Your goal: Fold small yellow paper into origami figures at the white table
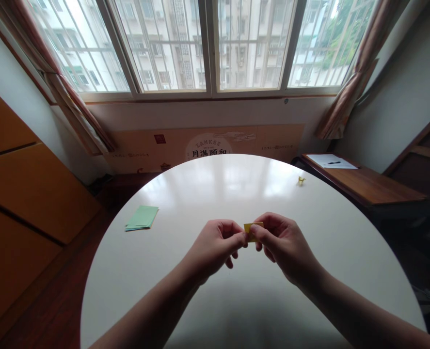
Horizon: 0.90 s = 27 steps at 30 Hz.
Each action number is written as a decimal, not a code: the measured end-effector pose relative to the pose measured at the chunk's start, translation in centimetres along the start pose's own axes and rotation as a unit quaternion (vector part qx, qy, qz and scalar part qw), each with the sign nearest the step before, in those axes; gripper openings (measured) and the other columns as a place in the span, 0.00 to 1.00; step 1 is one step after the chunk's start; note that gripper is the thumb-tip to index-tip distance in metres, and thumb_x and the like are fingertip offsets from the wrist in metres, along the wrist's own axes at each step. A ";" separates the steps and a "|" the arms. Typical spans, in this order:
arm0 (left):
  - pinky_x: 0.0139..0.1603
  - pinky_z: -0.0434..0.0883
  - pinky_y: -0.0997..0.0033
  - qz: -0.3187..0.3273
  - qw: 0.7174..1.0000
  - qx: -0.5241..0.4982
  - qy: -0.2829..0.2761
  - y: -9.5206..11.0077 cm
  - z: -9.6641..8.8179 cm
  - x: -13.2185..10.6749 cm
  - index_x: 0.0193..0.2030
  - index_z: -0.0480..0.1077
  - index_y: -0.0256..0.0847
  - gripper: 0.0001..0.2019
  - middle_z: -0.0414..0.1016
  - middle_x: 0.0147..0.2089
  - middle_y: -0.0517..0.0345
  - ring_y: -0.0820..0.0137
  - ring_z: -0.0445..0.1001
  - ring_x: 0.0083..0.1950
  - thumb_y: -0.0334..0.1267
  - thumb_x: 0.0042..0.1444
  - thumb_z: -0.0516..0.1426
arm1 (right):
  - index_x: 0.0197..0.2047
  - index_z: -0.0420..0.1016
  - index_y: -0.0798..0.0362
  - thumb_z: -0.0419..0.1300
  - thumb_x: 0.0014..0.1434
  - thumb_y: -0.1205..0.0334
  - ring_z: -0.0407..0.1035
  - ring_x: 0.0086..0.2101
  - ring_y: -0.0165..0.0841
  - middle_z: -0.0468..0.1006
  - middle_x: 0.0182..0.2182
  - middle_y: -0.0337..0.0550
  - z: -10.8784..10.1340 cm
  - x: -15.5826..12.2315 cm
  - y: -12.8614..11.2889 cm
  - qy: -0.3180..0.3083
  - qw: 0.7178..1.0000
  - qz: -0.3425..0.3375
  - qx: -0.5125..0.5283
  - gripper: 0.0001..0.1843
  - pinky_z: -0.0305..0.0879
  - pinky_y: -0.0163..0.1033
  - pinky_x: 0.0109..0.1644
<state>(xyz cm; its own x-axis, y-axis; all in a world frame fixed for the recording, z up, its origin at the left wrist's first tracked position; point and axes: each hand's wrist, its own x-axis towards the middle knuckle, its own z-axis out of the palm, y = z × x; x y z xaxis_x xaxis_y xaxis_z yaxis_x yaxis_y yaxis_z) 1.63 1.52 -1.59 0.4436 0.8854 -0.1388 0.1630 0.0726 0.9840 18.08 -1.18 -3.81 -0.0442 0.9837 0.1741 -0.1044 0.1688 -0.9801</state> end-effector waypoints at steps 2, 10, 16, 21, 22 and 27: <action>0.16 0.64 0.81 0.013 1.000 0.012 0.008 -0.2 -0.2 0.1 0.25 0.70 0.36 0.07 0.66 0.20 0.63 0.77 0.64 0.21 0.36 0.50 0.59 | 0.29 0.75 0.55 0.65 0.59 0.59 0.54 0.16 0.20 0.70 0.18 0.33 -0.1 0.1 0.1 -0.002 1.000 0.003 0.001 0.10 0.47 0.27 0.16; 0.19 0.66 0.78 0.048 0.998 0.015 0.034 -1.0 0.1 0.3 0.29 0.70 0.37 0.04 0.68 0.22 0.62 0.74 0.66 0.24 0.34 0.50 0.56 | 0.29 0.72 0.55 0.64 0.60 0.56 0.55 0.16 0.20 0.70 0.19 0.34 0.5 0.0 0.7 0.009 1.000 -0.004 -0.025 0.12 0.50 0.27 0.16; 0.23 0.65 0.76 0.079 0.993 0.057 0.069 -1.3 0.6 0.3 0.26 0.69 0.38 0.03 0.67 0.22 0.63 0.74 0.64 0.25 0.34 0.49 0.55 | 0.29 0.70 0.54 0.63 0.59 0.57 0.57 0.17 0.22 0.70 0.22 0.35 0.7 0.0 0.8 0.001 0.998 -0.004 -0.061 0.12 0.52 0.28 0.18; 0.26 0.61 0.74 0.120 0.968 0.196 0.099 -0.9 0.5 -0.1 0.25 0.71 0.39 0.05 0.68 0.23 0.62 0.73 0.64 0.27 0.35 0.50 0.57 | 0.31 0.72 0.54 0.61 0.59 0.61 0.57 0.17 0.23 0.70 0.21 0.34 0.4 0.0 0.7 -0.029 0.994 0.003 -0.105 0.07 0.52 0.29 0.18; 0.27 0.61 0.74 0.120 0.965 0.211 0.101 -0.8 0.4 -0.1 0.25 0.70 0.39 0.05 0.68 0.23 0.62 0.73 0.64 0.27 0.35 0.50 0.57 | 0.30 0.72 0.54 0.61 0.59 0.61 0.57 0.17 0.23 0.70 0.21 0.34 0.4 0.0 0.8 -0.027 0.993 0.001 -0.113 0.07 0.52 0.29 0.18; 0.26 0.60 0.73 0.102 0.967 0.208 0.105 -0.8 0.3 0.0 0.24 0.67 0.39 0.05 0.67 0.23 0.63 0.73 0.63 0.27 0.35 0.50 0.56 | 0.27 0.71 0.54 0.62 0.59 0.60 0.61 0.22 0.26 0.71 0.21 0.37 0.6 -0.2 0.9 0.007 0.991 -0.029 -0.128 0.11 0.54 0.30 0.21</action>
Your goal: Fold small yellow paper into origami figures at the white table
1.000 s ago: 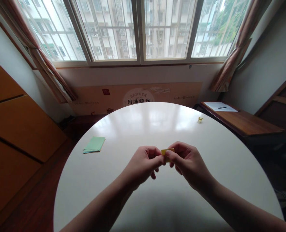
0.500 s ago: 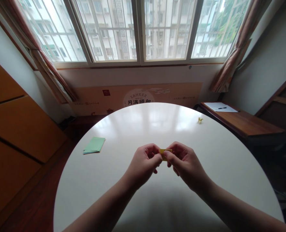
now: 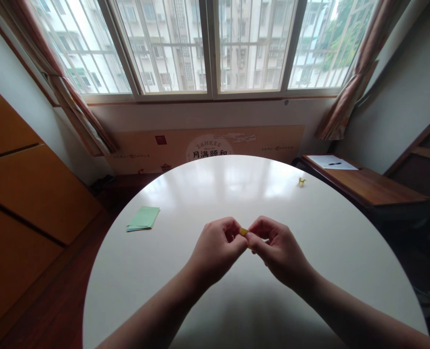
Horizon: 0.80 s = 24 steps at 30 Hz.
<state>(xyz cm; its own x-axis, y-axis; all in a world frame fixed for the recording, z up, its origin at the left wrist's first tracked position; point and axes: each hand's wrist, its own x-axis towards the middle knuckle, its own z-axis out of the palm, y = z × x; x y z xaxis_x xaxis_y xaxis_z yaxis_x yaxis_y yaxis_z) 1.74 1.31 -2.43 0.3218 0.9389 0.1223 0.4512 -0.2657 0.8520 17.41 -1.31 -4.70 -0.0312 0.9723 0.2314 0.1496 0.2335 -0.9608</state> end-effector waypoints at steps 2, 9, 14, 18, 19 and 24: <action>0.26 0.60 0.74 -0.008 1.000 -0.025 -0.008 -0.1 0.0 0.0 0.25 0.67 0.39 0.05 0.67 0.23 0.63 0.73 0.64 0.26 0.35 0.50 0.55 | 0.27 0.71 0.54 0.63 0.59 0.58 0.63 0.23 0.28 0.71 0.22 0.38 0.1 0.0 -0.1 0.009 1.000 -0.006 0.000 0.12 0.55 0.30 0.22; 0.25 0.61 0.75 -0.021 0.999 -0.044 -0.022 -0.4 -0.4 0.2 0.26 0.68 0.38 0.05 0.67 0.24 0.63 0.74 0.65 0.25 0.35 0.50 0.55 | 0.28 0.71 0.54 0.63 0.59 0.53 0.56 0.17 0.23 0.72 0.22 0.37 0.0 0.1 -0.1 0.020 1.000 0.003 0.004 0.15 0.53 0.30 0.18; 0.25 0.61 0.75 -0.008 0.999 -0.036 -0.017 -0.4 -0.4 0.1 0.26 0.68 0.39 0.04 0.68 0.24 0.63 0.74 0.65 0.25 0.33 0.50 0.54 | 0.28 0.71 0.54 0.63 0.59 0.54 0.56 0.16 0.22 0.72 0.22 0.37 -0.1 0.2 -0.2 0.018 0.999 0.014 0.025 0.14 0.52 0.30 0.17; 0.25 0.63 0.75 -0.004 1.000 -0.021 -0.003 -0.6 -0.9 0.4 0.27 0.69 0.39 0.04 0.68 0.23 0.63 0.73 0.66 0.24 0.31 0.49 0.53 | 0.29 0.70 0.54 0.63 0.59 0.56 0.57 0.15 0.23 0.72 0.21 0.36 -0.8 0.6 0.0 0.044 0.997 0.022 0.062 0.12 0.51 0.29 0.16; 0.25 0.63 0.75 -0.005 1.000 -0.015 0.005 -0.7 -1.0 0.5 0.28 0.69 0.39 0.04 0.69 0.24 0.62 0.73 0.66 0.25 0.31 0.50 0.53 | 0.29 0.69 0.54 0.63 0.59 0.55 0.57 0.15 0.23 0.72 0.20 0.36 -1.0 0.7 0.0 0.050 0.996 0.027 0.070 0.12 0.51 0.29 0.16; 0.27 0.67 0.75 0.024 0.999 -0.029 0.006 -0.4 -1.4 0.5 0.41 0.73 0.38 0.09 0.77 0.37 0.55 0.69 0.72 0.33 0.34 0.56 0.54 | 0.30 0.70 0.53 0.63 0.59 0.54 0.57 0.16 0.23 0.71 0.21 0.35 -1.1 0.8 0.4 0.036 0.990 0.056 0.123 0.13 0.51 0.29 0.16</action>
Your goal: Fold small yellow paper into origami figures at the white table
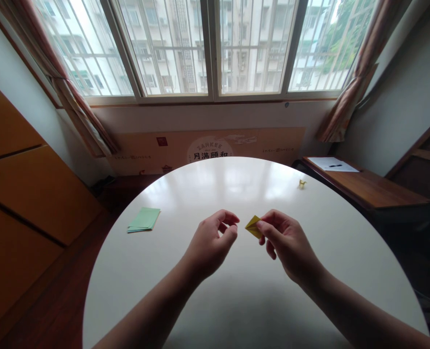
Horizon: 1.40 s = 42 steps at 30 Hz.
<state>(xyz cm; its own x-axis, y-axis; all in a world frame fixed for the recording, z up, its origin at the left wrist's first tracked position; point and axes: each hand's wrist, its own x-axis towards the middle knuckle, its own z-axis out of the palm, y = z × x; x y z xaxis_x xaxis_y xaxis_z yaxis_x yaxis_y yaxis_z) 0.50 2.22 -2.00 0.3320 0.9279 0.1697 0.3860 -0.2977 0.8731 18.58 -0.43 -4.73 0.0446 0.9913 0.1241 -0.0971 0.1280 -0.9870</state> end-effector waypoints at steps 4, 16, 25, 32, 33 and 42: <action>0.25 0.68 0.76 -0.007 0.997 -0.033 -0.062 0.6 0.5 -0.4 0.37 0.75 0.38 0.09 0.76 0.34 0.54 0.69 0.72 0.33 0.41 0.58 0.57 | 0.30 0.71 0.53 0.64 0.59 0.54 0.58 0.18 0.24 0.71 0.21 0.35 0.3 -0.1 0.1 -0.032 0.999 0.028 0.012 0.13 0.51 0.28 0.16; 0.21 0.66 0.77 -0.101 0.980 -0.157 -0.076 0.3 1.4 -0.3 0.29 0.75 0.34 0.12 0.70 0.25 0.56 0.72 0.67 0.26 0.44 0.52 0.61 | 0.32 0.76 0.55 0.65 0.58 0.51 0.63 0.23 0.28 0.73 0.24 0.40 0.1 0.1 -0.7 -0.064 0.995 0.068 0.023 0.14 0.51 0.27 0.17; 0.22 0.65 0.78 -0.180 0.942 -0.283 -0.008 0.6 1.4 -0.2 0.32 0.76 0.34 0.15 0.75 0.35 0.51 0.74 0.65 0.28 0.47 0.50 0.64 | 0.44 0.76 0.54 0.62 0.59 0.43 0.66 0.27 0.30 0.74 0.33 0.44 -0.2 0.5 -0.8 -0.062 0.996 0.058 0.018 0.22 0.53 0.26 0.15; 0.23 0.64 0.78 -0.186 0.949 -0.246 -0.066 0.3 1.6 -0.3 0.31 0.77 0.34 0.15 0.76 0.36 0.50 0.72 0.67 0.31 0.47 0.51 0.63 | 0.36 0.76 0.55 0.64 0.59 0.50 0.60 0.21 0.26 0.71 0.24 0.38 0.1 0.3 -0.3 -0.053 0.998 0.040 -0.013 0.15 0.51 0.27 0.16; 0.22 0.64 0.78 -0.176 0.954 -0.228 -0.077 0.3 1.5 -0.3 0.31 0.77 0.34 0.15 0.76 0.36 0.49 0.71 0.68 0.31 0.47 0.52 0.63 | 0.36 0.76 0.55 0.64 0.59 0.50 0.61 0.21 0.26 0.71 0.24 0.38 0.1 0.3 -0.3 -0.052 0.998 0.044 -0.007 0.15 0.51 0.27 0.16; 0.21 0.66 0.78 -0.101 0.975 -0.193 -0.042 0.7 0.1 0.1 0.36 0.76 0.33 0.14 0.78 0.31 0.51 0.72 0.70 0.28 0.44 0.53 0.63 | 0.31 0.75 0.56 0.65 0.56 0.53 0.68 0.23 0.28 0.76 0.29 0.41 0.3 0.0 -0.7 -0.092 0.992 0.083 0.016 0.14 0.53 0.26 0.15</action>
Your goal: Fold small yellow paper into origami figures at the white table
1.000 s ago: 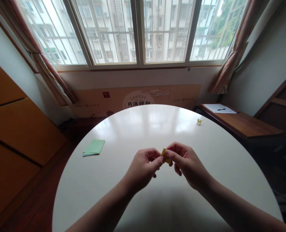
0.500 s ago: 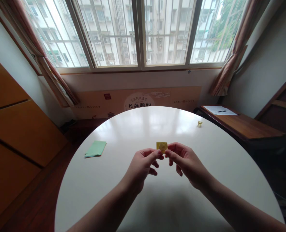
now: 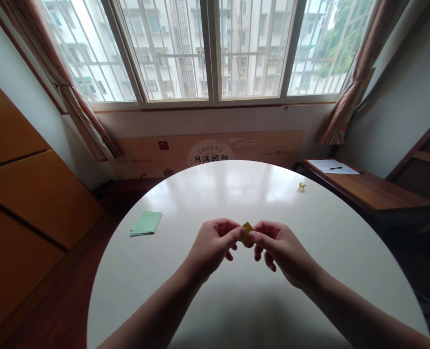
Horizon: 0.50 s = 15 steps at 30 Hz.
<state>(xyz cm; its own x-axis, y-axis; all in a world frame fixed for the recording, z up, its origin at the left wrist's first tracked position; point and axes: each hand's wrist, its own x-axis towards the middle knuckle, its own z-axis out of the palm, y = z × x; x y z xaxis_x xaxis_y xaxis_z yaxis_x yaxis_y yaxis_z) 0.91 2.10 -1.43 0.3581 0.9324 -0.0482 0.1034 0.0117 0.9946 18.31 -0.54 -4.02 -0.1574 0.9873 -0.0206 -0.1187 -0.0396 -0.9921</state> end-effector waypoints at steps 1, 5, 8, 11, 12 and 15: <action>0.20 0.65 0.79 -0.006 1.000 -0.003 0.001 0.0 0.1 0.0 0.33 0.75 0.33 0.13 0.77 0.29 0.52 0.73 0.68 0.26 0.44 0.53 0.63 | 0.32 0.76 0.56 0.66 0.56 0.53 0.68 0.23 0.27 0.76 0.29 0.42 0.1 -0.1 0.0 -0.004 1.000 0.003 0.003 0.14 0.53 0.26 0.15; 0.18 0.63 0.80 -0.021 0.999 -0.040 0.029 -0.1 0.4 -0.2 0.27 0.71 0.35 0.12 0.71 0.22 0.59 0.76 0.65 0.20 0.42 0.51 0.63 | 0.34 0.78 0.57 0.66 0.57 0.54 0.69 0.24 0.28 0.76 0.30 0.42 0.2 -0.3 -0.2 -0.013 1.000 0.008 0.014 0.13 0.53 0.25 0.15; 0.17 0.63 0.80 -0.026 0.998 -0.050 0.033 -0.3 0.6 -0.2 0.26 0.70 0.35 0.12 0.69 0.20 0.61 0.76 0.66 0.20 0.43 0.51 0.63 | 0.32 0.76 0.57 0.65 0.57 0.55 0.69 0.24 0.28 0.76 0.29 0.41 0.2 -0.4 -0.1 -0.008 1.000 0.005 0.016 0.12 0.53 0.25 0.15; 0.18 0.63 0.80 -0.023 0.998 -0.040 0.035 -0.4 0.7 -0.3 0.26 0.70 0.35 0.13 0.70 0.20 0.60 0.75 0.67 0.21 0.43 0.50 0.64 | 0.30 0.72 0.56 0.64 0.58 0.57 0.69 0.23 0.28 0.75 0.27 0.39 0.4 -0.3 0.1 0.005 1.000 -0.003 0.017 0.12 0.53 0.25 0.14; 0.18 0.64 0.80 -0.021 0.998 -0.037 0.036 -0.5 0.8 -0.3 0.26 0.70 0.35 0.13 0.71 0.21 0.60 0.75 0.68 0.21 0.43 0.51 0.64 | 0.29 0.71 0.55 0.64 0.58 0.57 0.69 0.23 0.29 0.75 0.25 0.39 0.4 -0.3 0.2 0.009 1.000 -0.005 0.016 0.12 0.53 0.25 0.14; 0.18 0.64 0.81 -0.014 0.999 -0.024 0.035 -0.7 0.9 -0.3 0.26 0.70 0.34 0.14 0.71 0.21 0.59 0.75 0.68 0.22 0.43 0.51 0.64 | 0.28 0.68 0.54 0.63 0.58 0.58 0.68 0.20 0.28 0.73 0.21 0.37 0.5 -0.2 0.4 0.019 1.000 -0.005 0.014 0.12 0.53 0.25 0.14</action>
<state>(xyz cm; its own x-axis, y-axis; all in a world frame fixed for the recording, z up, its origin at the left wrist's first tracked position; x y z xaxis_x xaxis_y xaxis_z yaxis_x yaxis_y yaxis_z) 1.56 1.50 -2.24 0.2893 0.9546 -0.0713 0.0673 0.0540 0.9963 17.75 -0.79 -4.39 -0.1191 0.9928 -0.0162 -0.1478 -0.0338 -0.9884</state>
